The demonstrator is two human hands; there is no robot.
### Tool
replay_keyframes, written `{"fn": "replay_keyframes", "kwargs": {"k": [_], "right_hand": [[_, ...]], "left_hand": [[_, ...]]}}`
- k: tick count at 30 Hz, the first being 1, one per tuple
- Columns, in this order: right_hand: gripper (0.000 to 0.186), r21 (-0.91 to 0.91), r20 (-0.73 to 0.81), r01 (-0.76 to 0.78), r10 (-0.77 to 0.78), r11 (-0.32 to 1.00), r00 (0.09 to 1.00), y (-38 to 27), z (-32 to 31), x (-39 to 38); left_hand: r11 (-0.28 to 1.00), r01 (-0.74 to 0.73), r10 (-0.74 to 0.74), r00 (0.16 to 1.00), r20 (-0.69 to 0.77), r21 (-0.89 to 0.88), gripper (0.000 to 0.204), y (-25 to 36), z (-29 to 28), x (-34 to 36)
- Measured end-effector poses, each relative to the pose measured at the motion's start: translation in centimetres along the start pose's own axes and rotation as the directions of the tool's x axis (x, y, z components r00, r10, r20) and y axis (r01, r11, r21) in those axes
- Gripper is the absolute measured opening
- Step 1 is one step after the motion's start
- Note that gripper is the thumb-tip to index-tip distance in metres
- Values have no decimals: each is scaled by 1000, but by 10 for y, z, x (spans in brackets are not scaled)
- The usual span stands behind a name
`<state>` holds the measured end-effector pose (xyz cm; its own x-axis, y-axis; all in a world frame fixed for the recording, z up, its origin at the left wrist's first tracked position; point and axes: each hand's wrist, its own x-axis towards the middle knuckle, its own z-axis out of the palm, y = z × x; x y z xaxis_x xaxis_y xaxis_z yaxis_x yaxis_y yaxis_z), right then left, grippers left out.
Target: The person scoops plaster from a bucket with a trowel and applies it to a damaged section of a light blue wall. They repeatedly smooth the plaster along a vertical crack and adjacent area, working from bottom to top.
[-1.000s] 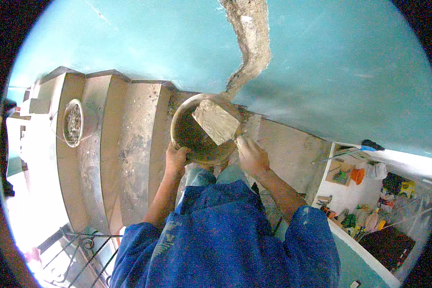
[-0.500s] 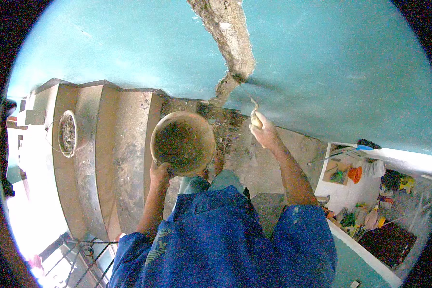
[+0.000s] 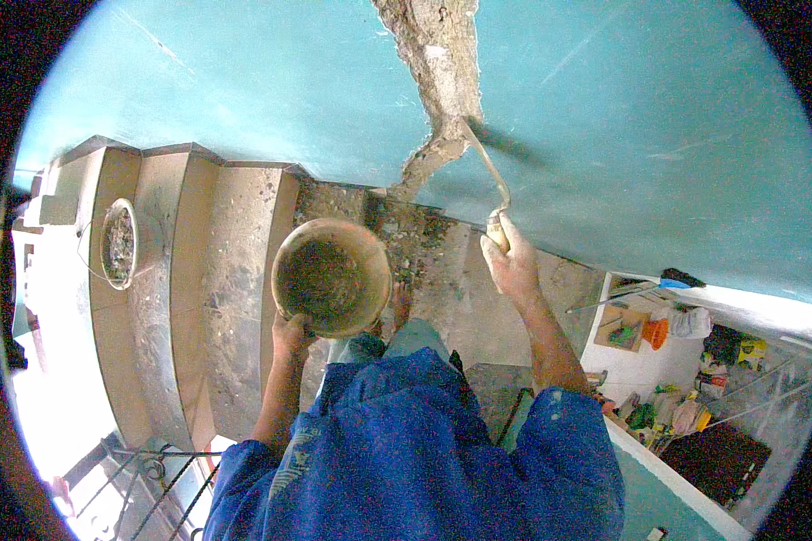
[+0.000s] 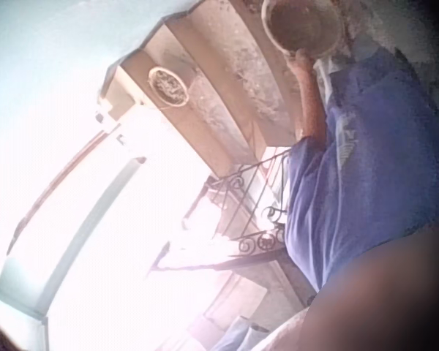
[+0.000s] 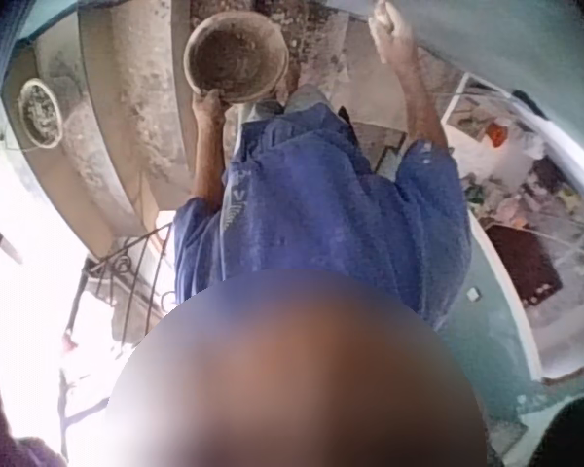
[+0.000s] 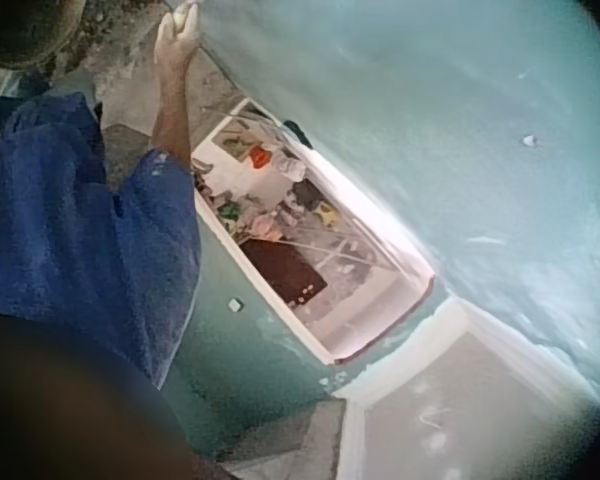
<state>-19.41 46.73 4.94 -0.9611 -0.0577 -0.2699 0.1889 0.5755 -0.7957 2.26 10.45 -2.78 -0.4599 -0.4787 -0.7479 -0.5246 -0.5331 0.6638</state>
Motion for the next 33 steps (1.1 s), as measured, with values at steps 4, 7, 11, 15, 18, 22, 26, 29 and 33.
{"fn": "replay_keyframes", "kwargs": {"k": [4, 7, 11, 15, 18, 22, 26, 29, 33], "right_hand": [[58, 165, 59, 3, -13, 986, 998, 9, 27, -8], [58, -3, 116, -18, 18, 1000, 993, 25, 53, 3], [57, 17, 49, 18, -19, 1000, 999, 36, 64, 28], [58, -100, 5, 34, -34, 994, 999, 22, 44, 28], [58, -297, -54, 205, -231, 933, 971, 2, 29, 9], [62, -443, -128, 290, -380, 848, 916, -11, 18, -13], [68, -171, -35, 98, -105, 980, 994, 7, 26, -22], [68, -65, 113, -58, 66, 996, 991, 24, 41, -23], [54, 11, 50, 19, -20, 1000, 999, 28, 70, -22]], "left_hand": [[999, -26, 26, 1000, -11, -37, 56, -7, -2, 4], [995, -39, 40, 999, 10, -92, 54, -9, -2, 2], [995, -17, 20, 999, 30, -100, 55, -7, -4, -1], [1000, -12, 12, 1000, -4, -29, 57, -7, -5, -3], [999, -24, 24, 1000, 2, -26, 58, -7, -6, -4], [999, -30, 30, 999, 24, -26, 58, -6, -5, -1], [1000, -11, 11, 1000, 23, 8, 56, -6, -3, 0], [999, 0, 2, 999, 39, -46, 55, -8, -3, -1], [1000, -3, 4, 998, 61, -25, 55, -10, -6, -1]]}}
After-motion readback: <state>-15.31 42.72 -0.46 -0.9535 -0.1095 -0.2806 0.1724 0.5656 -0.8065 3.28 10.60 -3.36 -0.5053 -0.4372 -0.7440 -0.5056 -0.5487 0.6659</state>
